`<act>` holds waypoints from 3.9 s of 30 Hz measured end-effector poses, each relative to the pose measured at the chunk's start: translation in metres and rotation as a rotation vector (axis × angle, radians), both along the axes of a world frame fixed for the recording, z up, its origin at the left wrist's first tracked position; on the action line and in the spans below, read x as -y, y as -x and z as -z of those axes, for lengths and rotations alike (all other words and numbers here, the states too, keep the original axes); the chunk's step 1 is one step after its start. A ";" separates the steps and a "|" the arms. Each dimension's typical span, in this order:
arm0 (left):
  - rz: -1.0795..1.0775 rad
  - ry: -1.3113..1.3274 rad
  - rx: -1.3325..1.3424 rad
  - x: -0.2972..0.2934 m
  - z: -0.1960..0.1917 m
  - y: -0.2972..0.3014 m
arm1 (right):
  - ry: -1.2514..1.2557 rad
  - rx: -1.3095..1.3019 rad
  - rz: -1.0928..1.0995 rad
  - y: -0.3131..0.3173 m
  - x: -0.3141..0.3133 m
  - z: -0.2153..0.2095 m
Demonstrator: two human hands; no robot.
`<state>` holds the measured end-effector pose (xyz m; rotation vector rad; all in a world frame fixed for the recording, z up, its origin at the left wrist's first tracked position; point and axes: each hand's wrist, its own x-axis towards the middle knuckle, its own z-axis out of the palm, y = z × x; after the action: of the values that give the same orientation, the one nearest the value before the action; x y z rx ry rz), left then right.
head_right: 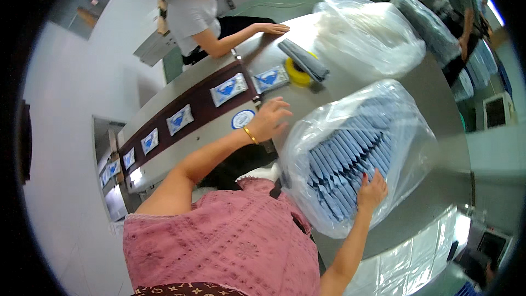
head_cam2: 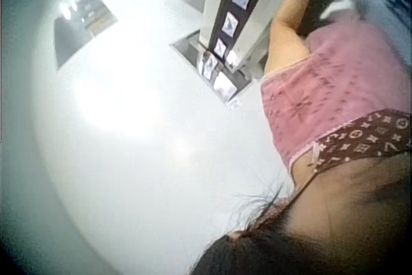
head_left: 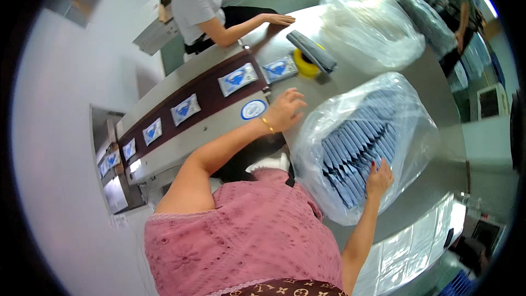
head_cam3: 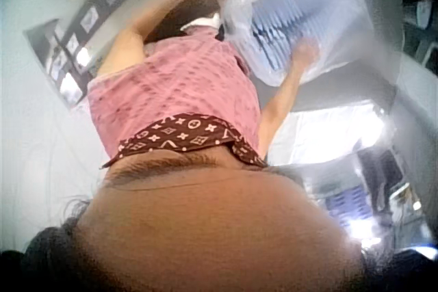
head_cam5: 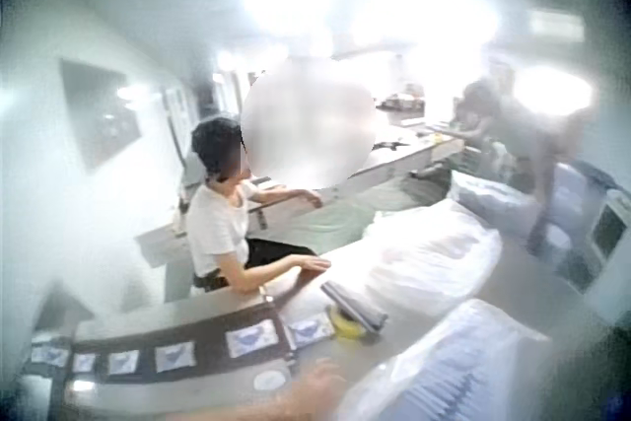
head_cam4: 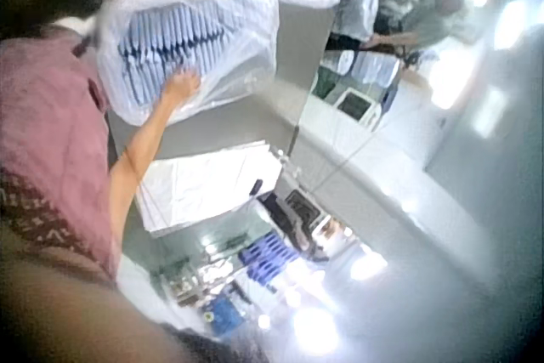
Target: The person places small blue packets into a large clear plastic bag on a metal table. They repeatedly pick up packets from a stack and arrange them inside the bag, occasionally adjusting the bag's position.
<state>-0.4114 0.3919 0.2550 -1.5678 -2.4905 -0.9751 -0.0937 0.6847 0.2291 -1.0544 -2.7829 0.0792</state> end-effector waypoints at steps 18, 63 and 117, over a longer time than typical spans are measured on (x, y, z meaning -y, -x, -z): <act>-0.986 1.216 0.445 0.370 0.062 0.138 | -0.021 0.010 -0.053 -0.007 -0.010 0.009; 0.285 0.649 -0.063 -0.038 0.068 0.066 | 0.107 0.017 0.044 0.009 -0.001 -0.016; 0.491 -0.016 0.042 -0.124 -0.043 -0.085 | -0.080 -0.061 0.019 0.038 -0.058 0.003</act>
<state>-0.3269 0.5163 0.2981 -2.2319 -2.1500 -1.0739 -0.1312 0.7429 0.2263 -1.0412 -2.6974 -0.0022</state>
